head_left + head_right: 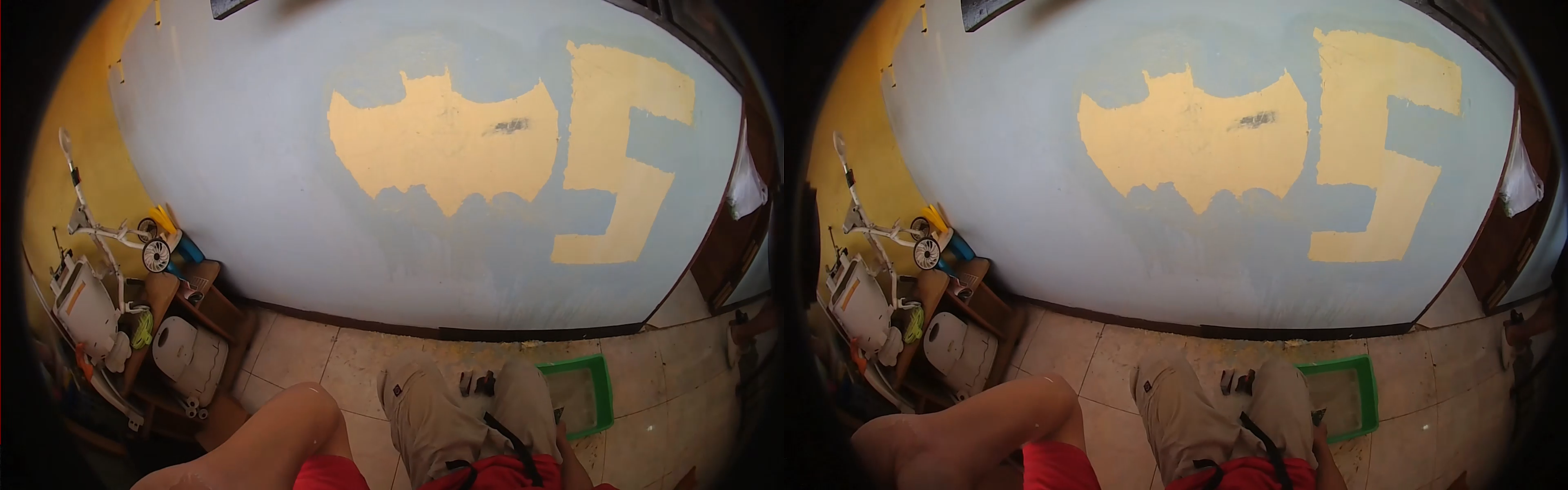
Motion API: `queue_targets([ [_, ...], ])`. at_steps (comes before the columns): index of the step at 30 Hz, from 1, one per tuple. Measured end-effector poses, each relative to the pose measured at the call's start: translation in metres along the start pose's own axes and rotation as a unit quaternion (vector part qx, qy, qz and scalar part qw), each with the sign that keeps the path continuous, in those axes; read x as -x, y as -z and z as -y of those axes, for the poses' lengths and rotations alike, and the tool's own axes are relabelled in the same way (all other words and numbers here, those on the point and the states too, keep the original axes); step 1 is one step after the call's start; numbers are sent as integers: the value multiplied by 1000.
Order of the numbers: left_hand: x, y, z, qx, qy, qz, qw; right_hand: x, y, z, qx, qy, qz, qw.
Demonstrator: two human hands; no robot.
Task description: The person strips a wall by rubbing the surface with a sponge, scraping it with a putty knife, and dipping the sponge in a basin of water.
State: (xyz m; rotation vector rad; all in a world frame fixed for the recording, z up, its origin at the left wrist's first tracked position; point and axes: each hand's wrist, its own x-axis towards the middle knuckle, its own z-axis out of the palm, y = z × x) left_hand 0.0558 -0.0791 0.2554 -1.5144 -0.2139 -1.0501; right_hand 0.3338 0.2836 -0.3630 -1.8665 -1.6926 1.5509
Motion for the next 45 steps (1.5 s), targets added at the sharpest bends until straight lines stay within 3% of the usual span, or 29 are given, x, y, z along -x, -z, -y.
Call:
queue_targets([
  [1,1,0,2,0,1,7,1000,-8,2,-13,6,-43,6,999],
  [3,7,-1,1,-2,5,11,1000,-23,2,-31,35,20,3,999],
  [6,15,-5,0,13,22,30,999,-21,5,-31,-30,-5,24,999],
  [12,48,-29,-12,48,51,46,996,-66,4,-44,54,172,-46,983],
  [14,63,-42,-13,64,82,44,994,-3,19,38,-42,114,-4,993],
  [15,71,-49,-13,70,88,40,993,-11,20,37,-38,155,-2,987],
  [17,83,-59,-17,76,90,31,993,-24,20,45,-83,73,7,994],
  [22,119,-81,-18,76,131,2,988,-42,29,78,-26,191,-73,979],
  [25,161,-94,-20,63,205,-27,976,-54,22,116,29,279,-123,952],
  [27,201,-103,-25,37,318,-41,946,-48,24,158,-22,267,-85,960],
  [28,228,-94,-20,69,332,115,934,-49,24,180,-21,274,-85,958],
  [29,254,-105,-31,64,426,168,887,-51,24,202,-21,293,-71,953],
  [30,276,-112,-36,13,498,265,826,-52,25,224,-17,313,-53,948],
  [31,290,-125,-46,3,663,300,686,-51,24,248,-48,331,-27,942],
  [33,338,-115,-64,52,681,417,600,-52,17,294,-125,333,36,934],
  [34,352,-107,-76,46,686,417,595,-54,13,312,-168,314,71,932],
  [36,365,-92,-89,89,544,651,521,-65,5,338,-200,328,92,918],
  [37,362,-92,-90,82,545,656,516,-64,-1,350,-237,344,104,903],
  [39,353,-99,-95,153,641,588,469,-56,-9,366,-268,306,142,902],
  [41,353,-100,-98,144,651,591,455,-44,-18,374,-294,266,174,901],
  [45,369,-92,-111,133,639,613,446,-14,-51,394,-245,324,165,899],
])
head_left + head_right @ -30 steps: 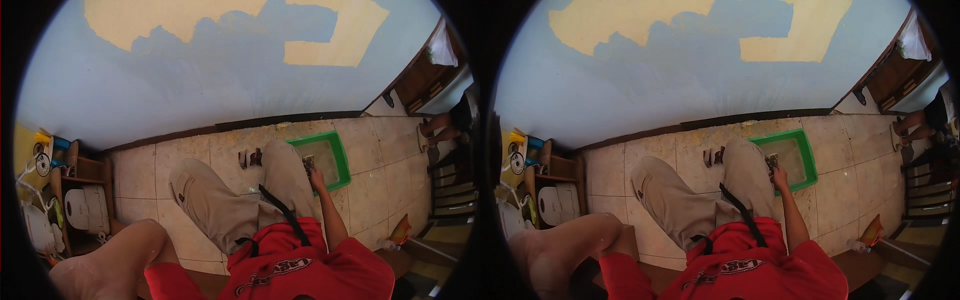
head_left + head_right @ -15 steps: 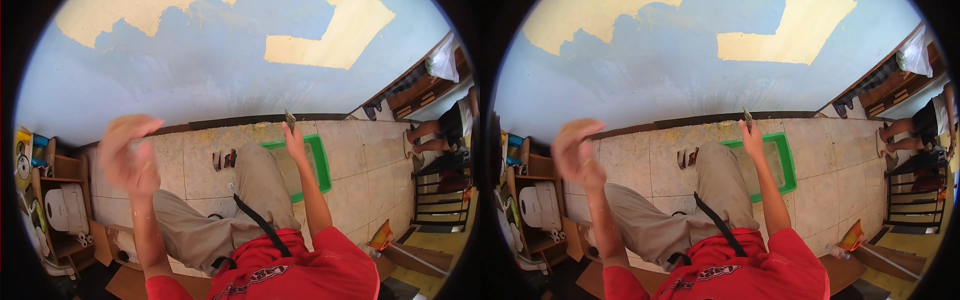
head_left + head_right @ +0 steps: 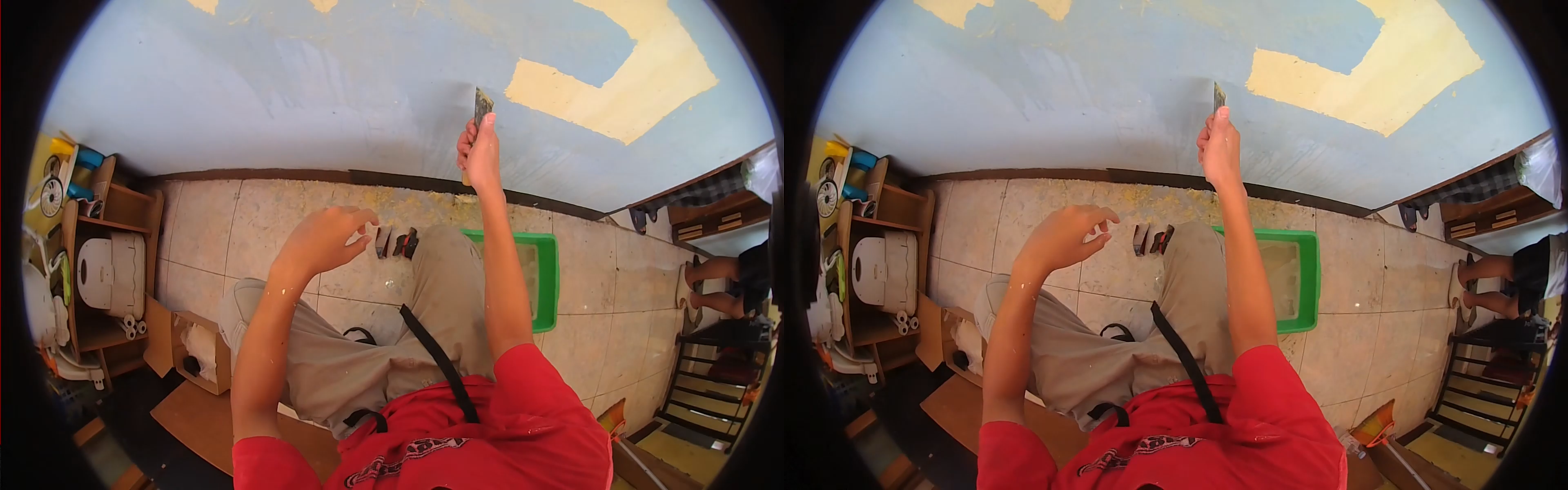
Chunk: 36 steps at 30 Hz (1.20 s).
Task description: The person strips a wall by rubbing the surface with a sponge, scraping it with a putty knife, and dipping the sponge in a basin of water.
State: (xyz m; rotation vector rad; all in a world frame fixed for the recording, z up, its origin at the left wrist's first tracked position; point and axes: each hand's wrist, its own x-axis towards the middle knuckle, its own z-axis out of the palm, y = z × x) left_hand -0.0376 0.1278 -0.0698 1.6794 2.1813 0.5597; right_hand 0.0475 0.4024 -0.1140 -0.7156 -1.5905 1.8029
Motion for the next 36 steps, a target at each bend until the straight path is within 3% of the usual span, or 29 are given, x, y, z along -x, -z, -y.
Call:
queue_targets([
  [3,-3,-8,7,36,14,55,998,1,-19,18,13,16,5,1000],
  [8,-12,-18,24,42,22,47,998,-16,-21,15,66,65,-14,996],
  [11,-15,-20,29,46,32,42,998,-7,-23,38,91,116,-59,987],
  [13,-19,-19,31,54,31,49,997,-2,-20,61,217,239,-73,944],
  [14,-20,-19,31,58,39,65,995,1,-15,68,219,239,-77,943],
  [16,-20,-20,34,62,45,85,993,11,-4,76,358,185,-44,914],
  [17,-20,-20,37,63,51,97,992,13,3,67,359,184,-46,914],
  [19,-23,-23,47,66,57,106,991,13,18,31,377,48,88,921],
  [26,-38,-41,75,44,95,145,984,36,29,-17,305,-75,135,940],
  [28,-43,-40,75,46,91,145,984,28,45,-18,399,99,116,904],
  [30,-45,-42,74,32,73,138,987,21,58,5,581,216,32,784],
  [32,-45,-41,71,46,74,144,986,19,45,62,631,202,-40,748],
  [36,-52,-38,67,56,74,155,984,-8,43,110,696,214,-63,683],
])
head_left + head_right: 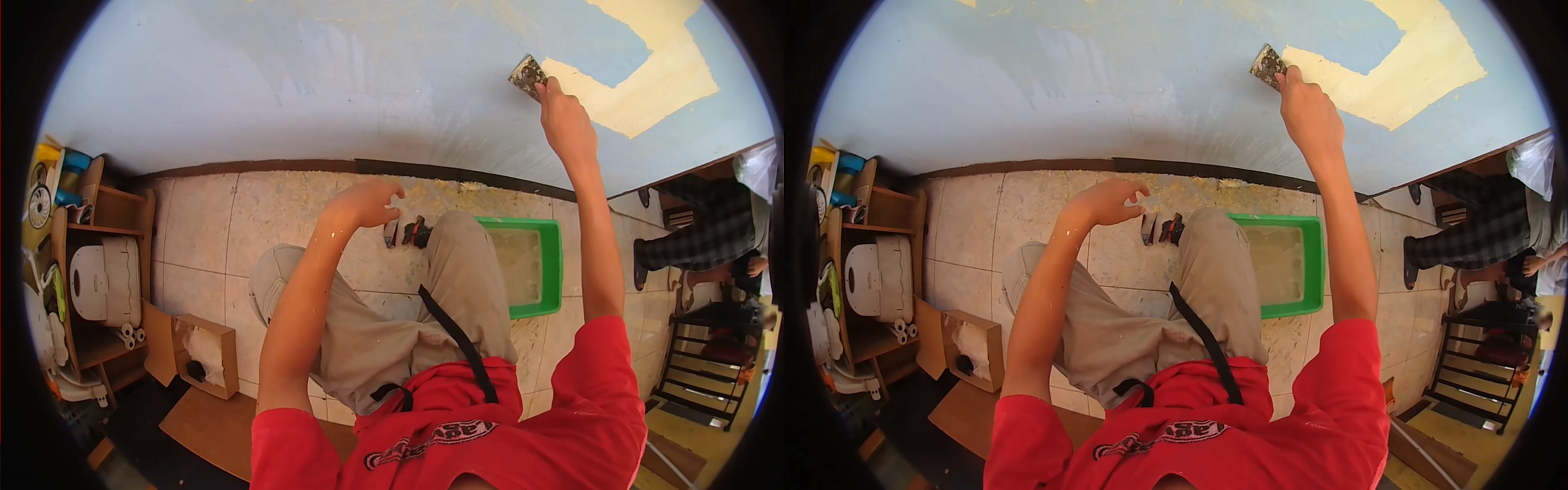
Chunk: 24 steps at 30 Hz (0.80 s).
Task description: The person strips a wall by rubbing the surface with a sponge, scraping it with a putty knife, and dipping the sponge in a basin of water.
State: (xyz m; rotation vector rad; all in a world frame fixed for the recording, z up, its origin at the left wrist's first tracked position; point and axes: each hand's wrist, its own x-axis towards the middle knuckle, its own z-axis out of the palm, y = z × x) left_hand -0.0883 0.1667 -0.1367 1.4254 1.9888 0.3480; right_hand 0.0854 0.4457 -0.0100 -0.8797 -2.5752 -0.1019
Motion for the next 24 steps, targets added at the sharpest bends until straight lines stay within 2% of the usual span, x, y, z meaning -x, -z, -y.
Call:
queue_targets([
  [6,14,6,-9,-22,27,-19,999,-15,8,4,43,20,17,999],
  [9,18,12,-16,2,-12,-40,999,-16,5,7,49,13,15,999],
  [14,15,11,-25,-21,-22,-39,999,-15,5,15,46,-7,20,999],
  [17,10,11,-34,-12,-42,-35,998,-23,3,27,44,35,29,998],
  [19,5,11,-34,-7,-54,-35,998,-33,-12,50,41,111,-22,993],
  [21,3,6,-26,48,-86,-27,995,-33,-22,70,34,107,-12,994],
  [24,-2,1,1,60,-64,-7,996,-29,-18,81,29,103,1,994],
])
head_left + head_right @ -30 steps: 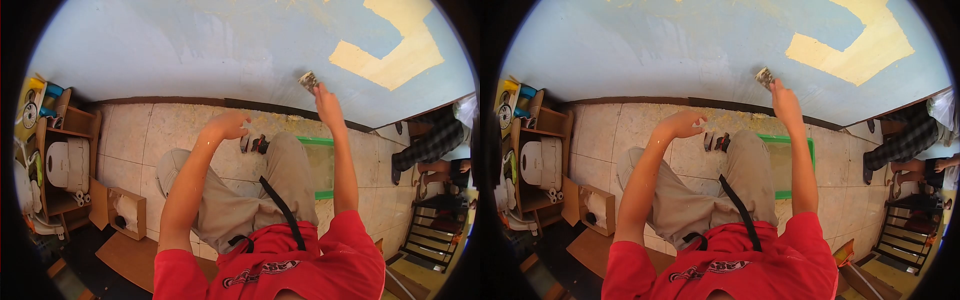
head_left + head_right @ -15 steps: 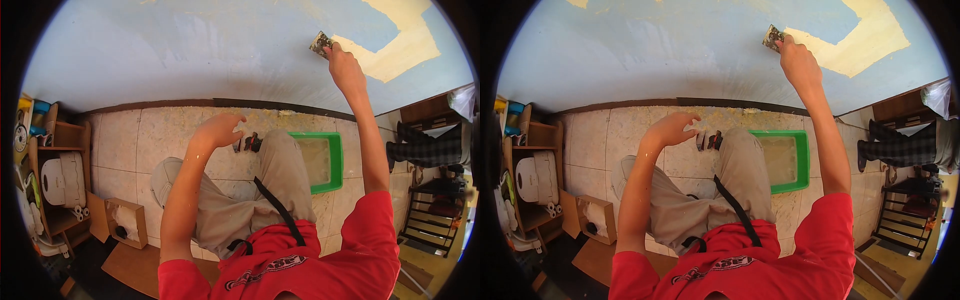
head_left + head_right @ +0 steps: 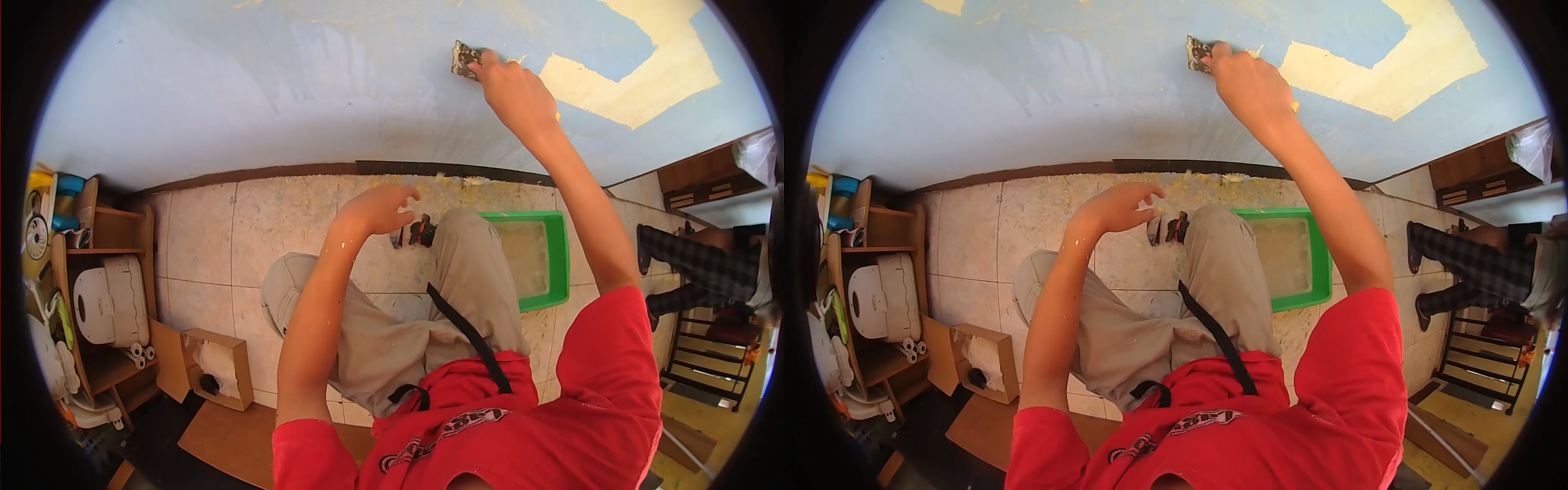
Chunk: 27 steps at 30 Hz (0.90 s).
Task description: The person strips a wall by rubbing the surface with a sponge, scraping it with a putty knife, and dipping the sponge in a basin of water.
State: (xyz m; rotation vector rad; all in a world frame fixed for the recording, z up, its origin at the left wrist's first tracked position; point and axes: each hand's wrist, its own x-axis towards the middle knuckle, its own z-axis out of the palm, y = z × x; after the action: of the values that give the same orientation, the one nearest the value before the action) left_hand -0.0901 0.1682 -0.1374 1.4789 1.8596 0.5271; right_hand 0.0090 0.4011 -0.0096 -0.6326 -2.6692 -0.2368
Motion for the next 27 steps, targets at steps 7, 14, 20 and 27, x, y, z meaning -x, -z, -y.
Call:
queue_targets([
  [7,-21,12,2,-4,6,-24,1000,32,25,-49,35,-85,37,995],
  [14,-130,5,-129,696,-122,-41,706,32,26,-59,23,-99,26,994],
  [20,-209,-10,-156,848,-201,-114,477,26,28,-55,-12,-142,69,987],
  [27,-212,-10,-173,895,-191,-135,379,23,22,-63,1,-105,56,993],
])
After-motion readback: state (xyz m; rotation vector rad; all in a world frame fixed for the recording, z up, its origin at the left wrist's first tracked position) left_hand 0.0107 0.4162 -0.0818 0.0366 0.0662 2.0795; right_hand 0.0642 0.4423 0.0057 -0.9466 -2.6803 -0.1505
